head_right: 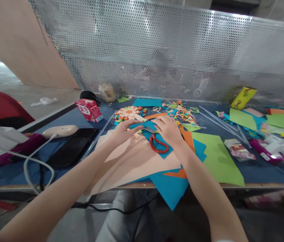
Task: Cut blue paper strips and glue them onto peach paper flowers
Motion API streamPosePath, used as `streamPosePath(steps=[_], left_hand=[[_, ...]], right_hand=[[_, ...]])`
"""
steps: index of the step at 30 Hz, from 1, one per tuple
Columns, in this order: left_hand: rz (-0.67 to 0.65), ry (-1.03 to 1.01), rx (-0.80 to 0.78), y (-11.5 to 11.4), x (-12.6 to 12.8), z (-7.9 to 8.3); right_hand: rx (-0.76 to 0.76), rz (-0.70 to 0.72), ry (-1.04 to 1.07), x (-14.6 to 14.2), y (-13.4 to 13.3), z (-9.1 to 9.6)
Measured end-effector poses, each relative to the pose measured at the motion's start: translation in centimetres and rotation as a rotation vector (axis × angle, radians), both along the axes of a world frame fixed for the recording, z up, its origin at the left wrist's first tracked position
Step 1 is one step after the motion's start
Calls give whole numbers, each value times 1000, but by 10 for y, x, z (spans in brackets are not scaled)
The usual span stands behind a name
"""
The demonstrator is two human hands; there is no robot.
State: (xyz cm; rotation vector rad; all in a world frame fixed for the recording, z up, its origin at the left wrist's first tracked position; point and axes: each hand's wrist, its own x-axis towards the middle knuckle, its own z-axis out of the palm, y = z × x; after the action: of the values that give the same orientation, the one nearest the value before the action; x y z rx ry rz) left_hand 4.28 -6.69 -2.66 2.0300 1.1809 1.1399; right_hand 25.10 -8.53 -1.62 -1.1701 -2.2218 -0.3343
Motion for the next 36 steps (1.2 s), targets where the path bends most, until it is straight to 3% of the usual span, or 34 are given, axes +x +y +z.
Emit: streamPosePath(steps=[2,5,9,14,20,23,27,29,32,36], left_hand=[[3,28,-29,2,-1,-1],[11,-89,-43,7,-2,-3],[-147,-190,-175,4,2,-7],[-296,-133,-172,-5,11,-10],[-120,-19,-11,-6,14,-9],[-44,-44,18,-4,13,-10],[41,-224,-40,4,10,-16],[27,-346,-106,7,9,-18],[15,-445,-199,9,8,-19],[34,-489,-251,9,8,-16]], right_hand=[[38,-5,8,2,0,1],[83,5,69,10,3,3],[97,51,192,14,4,6],[-87,50,191,1,1,-1],[-148,69,14,-10,-3,-5],[-190,-80,30,-6,0,-1],[-288,-620,60,14,12,-2],[-426,-828,89,26,19,-6],[-602,-792,155,39,27,-13],[-568,-721,217,42,30,-13]])
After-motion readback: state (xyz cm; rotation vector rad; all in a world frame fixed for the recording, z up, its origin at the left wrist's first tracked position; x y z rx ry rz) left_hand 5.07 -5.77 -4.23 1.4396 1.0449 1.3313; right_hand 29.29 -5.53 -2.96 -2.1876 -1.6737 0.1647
